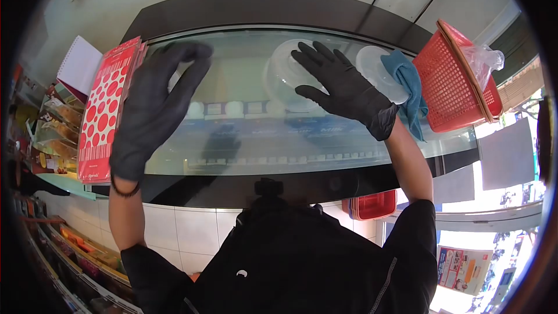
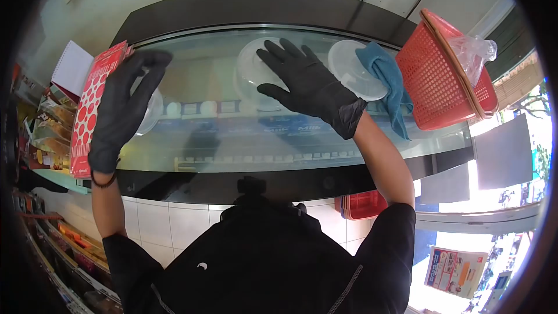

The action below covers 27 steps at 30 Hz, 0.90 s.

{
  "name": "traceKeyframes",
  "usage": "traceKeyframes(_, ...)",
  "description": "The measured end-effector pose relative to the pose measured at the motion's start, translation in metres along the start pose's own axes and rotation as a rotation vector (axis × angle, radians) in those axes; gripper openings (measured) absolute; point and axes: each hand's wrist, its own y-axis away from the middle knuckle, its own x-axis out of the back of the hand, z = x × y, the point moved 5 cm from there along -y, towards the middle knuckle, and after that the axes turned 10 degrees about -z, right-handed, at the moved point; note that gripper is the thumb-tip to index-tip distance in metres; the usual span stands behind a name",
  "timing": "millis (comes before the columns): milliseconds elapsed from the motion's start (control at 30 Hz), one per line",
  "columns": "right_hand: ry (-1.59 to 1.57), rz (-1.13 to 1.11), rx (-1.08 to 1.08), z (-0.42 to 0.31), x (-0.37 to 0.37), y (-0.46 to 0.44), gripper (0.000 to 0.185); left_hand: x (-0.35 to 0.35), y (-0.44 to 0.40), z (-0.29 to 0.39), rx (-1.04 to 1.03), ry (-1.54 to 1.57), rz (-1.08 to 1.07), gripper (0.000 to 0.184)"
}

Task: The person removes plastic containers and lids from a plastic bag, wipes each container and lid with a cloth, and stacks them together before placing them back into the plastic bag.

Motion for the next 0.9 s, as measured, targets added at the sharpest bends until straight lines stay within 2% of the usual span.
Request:
traceKeyframes(100,-0.060,-0.029,-0.006,0.010,-0.014,-0.003,0.066,0.012,0.046,-0.027,-0.037,-0.218,-0.029,0.026)
traceKeyframes(133,-0.087,-0.055,-0.002,0.010,-0.012,-0.006,0.068,0.011,0.060,-0.039,0.000,-0.265,-0.096,0.032)
traceKeyframes(233,-0.085,-0.095,-0.041,0.007,-0.009,-0.008,0.065,0.005,0.089,-0.058,0.057,-0.446,-0.091,0.034)
traceKeyframes(267,-0.018,-0.057,-0.031,0.009,-0.011,-0.009,0.062,0.004,0.095,-0.069,0.094,-0.430,-0.120,0.035)
traceKeyframes(367,0.056,0.278,-0.030,0.000,0.016,-0.015,0.060,0.005,0.105,-0.089,0.032,-0.580,-0.134,0.030)
traceKeyframes(400,0.007,0.407,-0.024,-0.007,0.027,-0.012,0.060,0.008,0.107,-0.091,0.020,-0.547,-0.113,0.027)
traceKeyframes(467,-0.028,0.333,-0.008,-0.014,0.017,-0.014,0.060,0.012,0.108,-0.094,-0.014,-0.477,-0.072,0.022)
traceKeyframes(500,-0.043,0.296,-0.003,-0.016,0.011,-0.013,0.060,0.016,0.110,-0.095,0.059,-0.312,-0.027,0.018)
traceKeyframes(533,0.168,0.019,-0.112,-0.014,-0.010,-0.010,0.059,0.019,0.111,-0.093,0.128,-0.149,0.019,0.015)
traceKeyframes(667,0.014,0.407,-0.123,-0.022,0.007,-0.011,0.059,0.022,0.120,-0.083,0.226,0.526,0.256,0.016)
traceKeyframes(767,0.002,0.110,-0.119,-0.026,-0.014,-0.010,0.059,0.024,0.124,-0.086,0.182,0.779,0.258,0.022)
traceKeyframes(800,0.219,0.100,-0.099,-0.028,-0.006,-0.008,0.052,0.016,0.132,-0.112,0.197,0.964,0.234,0.025)
traceKeyframes(900,-0.037,0.483,-0.137,-0.016,0.040,0.011,0.044,0.010,0.149,-0.136,0.058,1.134,0.437,0.037)
